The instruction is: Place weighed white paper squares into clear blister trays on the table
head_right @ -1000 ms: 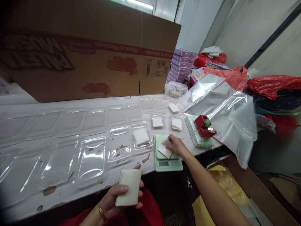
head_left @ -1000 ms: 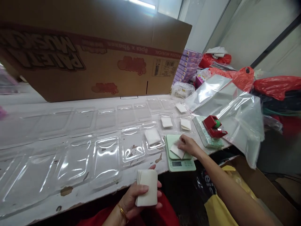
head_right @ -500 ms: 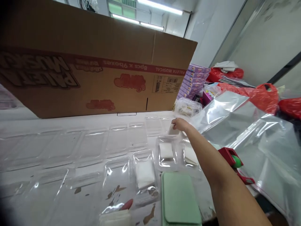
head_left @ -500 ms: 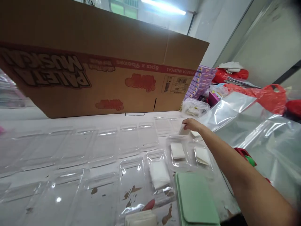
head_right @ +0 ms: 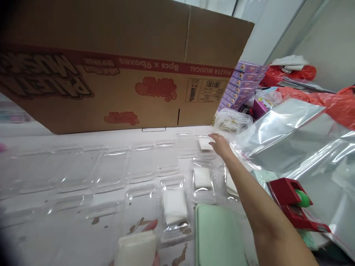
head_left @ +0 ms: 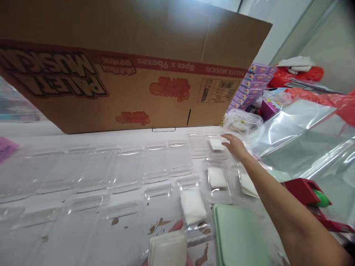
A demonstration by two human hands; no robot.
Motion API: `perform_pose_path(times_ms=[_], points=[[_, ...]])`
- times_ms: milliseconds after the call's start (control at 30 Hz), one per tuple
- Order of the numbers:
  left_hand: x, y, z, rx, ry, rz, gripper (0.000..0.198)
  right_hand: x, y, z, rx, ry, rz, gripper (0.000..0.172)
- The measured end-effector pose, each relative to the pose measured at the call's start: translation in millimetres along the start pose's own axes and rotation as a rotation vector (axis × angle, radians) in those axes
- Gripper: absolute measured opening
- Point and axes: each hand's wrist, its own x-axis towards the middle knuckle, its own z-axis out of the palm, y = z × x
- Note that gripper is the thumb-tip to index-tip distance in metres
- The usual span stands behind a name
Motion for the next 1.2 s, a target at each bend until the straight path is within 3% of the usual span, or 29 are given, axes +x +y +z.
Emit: perform_pose_path(times_ms=[100, 200, 300, 400, 467, 600, 767, 833, 1000, 1200], points=[[-19, 0, 29.1, 0.022, -0.031, 0.041, 0.098, -87, -54, -23, 0.287, 0.103, -0.146, 0.025], [-37, -7, 48.9, 0.077, -0.072, 0.064, 0.095, -182, -127, -45, 0.499, 0.058, -0.356, 0.024], [-53, -20, 55.6, 0.188, -0.092, 0.058, 0.069, -258, -187, -61, 0.587, 0.01, -0.471, 0.033], [-69, -33, 58.3, 0.336, -0.116, 0.101, 0.035, -300, -219, -65, 0.582, 0.011, -0.542, 0.036], [-78, -40, 61.1, 0.34, -0.127, 0.173, 0.038, -314, -226, -65, 0.559, 0.047, -0.579, 0.034], [-92, -46, 67.2, 0.271, -0.156, 0.212, 0.075, -330, -230, -67, 0.512, 0.121, -0.62, 0.035], [-105, -51, 67.6, 0.248, -0.162, 0.217, 0.083, -342, -238, -71, 0.493, 0.178, -0.655, 0.029], [-108, -53, 63.6, 0.231, -0.163, 0.218, 0.079, -343, -241, -72, 0.507, 0.174, -0.662, 0.024], [-106, -60, 51.1, 0.249, -0.239, 0.042, 0.041, -337, -241, -69, 0.543, 0.073, -0.681, 0.013], [-95, -66, 54.7, 0.08, -0.26, 0.063, 0.049, -338, -227, -53, 0.506, 0.194, -0.72, 0.016]])
